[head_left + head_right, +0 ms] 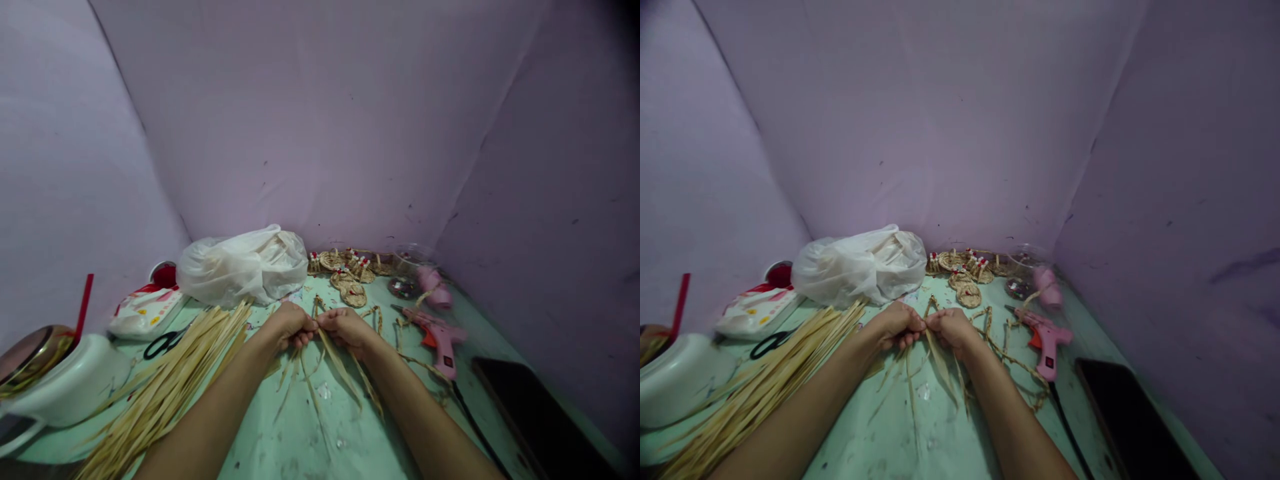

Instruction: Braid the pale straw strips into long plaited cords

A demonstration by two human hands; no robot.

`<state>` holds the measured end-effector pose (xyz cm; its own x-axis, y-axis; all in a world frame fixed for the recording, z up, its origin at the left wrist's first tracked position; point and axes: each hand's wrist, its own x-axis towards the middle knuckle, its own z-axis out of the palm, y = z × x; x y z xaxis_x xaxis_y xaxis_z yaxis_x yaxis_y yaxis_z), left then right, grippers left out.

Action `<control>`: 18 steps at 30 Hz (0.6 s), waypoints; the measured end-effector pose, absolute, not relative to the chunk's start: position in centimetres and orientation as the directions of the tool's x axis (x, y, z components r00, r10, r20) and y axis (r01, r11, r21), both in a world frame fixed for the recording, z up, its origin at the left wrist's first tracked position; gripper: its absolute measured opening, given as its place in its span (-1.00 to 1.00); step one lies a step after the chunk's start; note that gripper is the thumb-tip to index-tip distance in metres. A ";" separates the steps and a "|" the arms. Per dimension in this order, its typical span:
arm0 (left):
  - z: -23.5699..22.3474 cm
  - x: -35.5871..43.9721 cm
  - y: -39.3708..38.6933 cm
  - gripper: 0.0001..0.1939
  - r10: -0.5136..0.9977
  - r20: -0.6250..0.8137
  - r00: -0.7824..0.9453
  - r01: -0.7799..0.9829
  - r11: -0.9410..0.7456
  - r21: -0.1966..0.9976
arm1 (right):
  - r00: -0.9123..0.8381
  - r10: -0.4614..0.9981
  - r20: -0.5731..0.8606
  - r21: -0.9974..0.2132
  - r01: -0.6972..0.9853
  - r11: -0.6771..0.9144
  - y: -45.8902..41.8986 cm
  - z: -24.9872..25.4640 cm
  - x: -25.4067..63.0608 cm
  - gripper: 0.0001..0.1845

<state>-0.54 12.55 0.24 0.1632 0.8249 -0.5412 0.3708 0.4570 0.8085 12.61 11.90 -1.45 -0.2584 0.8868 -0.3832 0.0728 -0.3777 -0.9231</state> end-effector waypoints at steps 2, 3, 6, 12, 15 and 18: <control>0.4 -0.6 12.6 -0.85 0.820 -0.553 0.148 0.370 0.473 0.800 | -0.261 0.879 -0.399 -0.915 0.053 -0.400 11.9 -1.4 12.6 -0.90; 0.5 -0.7 12.6 -0.88 0.811 -0.562 0.161 0.353 0.484 0.801 | -0.259 0.881 -0.396 -0.916 0.047 -0.398 11.8 -1.3 12.6 -0.90; 0.7 -1.0 12.7 -0.93 0.773 -0.585 0.245 0.304 0.512 0.804 | -0.253 0.893 -0.373 -0.927 0.055 -0.372 11.8 -1.3 12.6 -0.88; 0.4 -1.0 12.7 -0.93 0.807 -0.561 0.184 0.365 0.474 0.801 | -0.199 0.917 -0.345 -0.937 0.125 -0.325 11.8 -1.6 12.6 -0.88; 0.3 -0.9 12.6 -0.92 0.819 -0.544 0.180 0.397 0.446 0.802 | -0.162 0.929 -0.334 -0.938 0.150 -0.311 11.8 -1.4 12.5 -0.89; 0.4 -0.9 12.5 -0.90 0.837 -0.512 0.190 0.388 0.415 0.823 | -0.137 0.934 -0.328 -0.938 0.166 -0.305 11.7 -1.2 12.4 -0.88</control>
<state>-0.89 12.47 0.42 0.1901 0.8374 -0.5125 0.3879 0.4155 0.8228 12.36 11.67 -1.19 -0.1375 0.9345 -0.3284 0.1658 -0.3052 -0.9378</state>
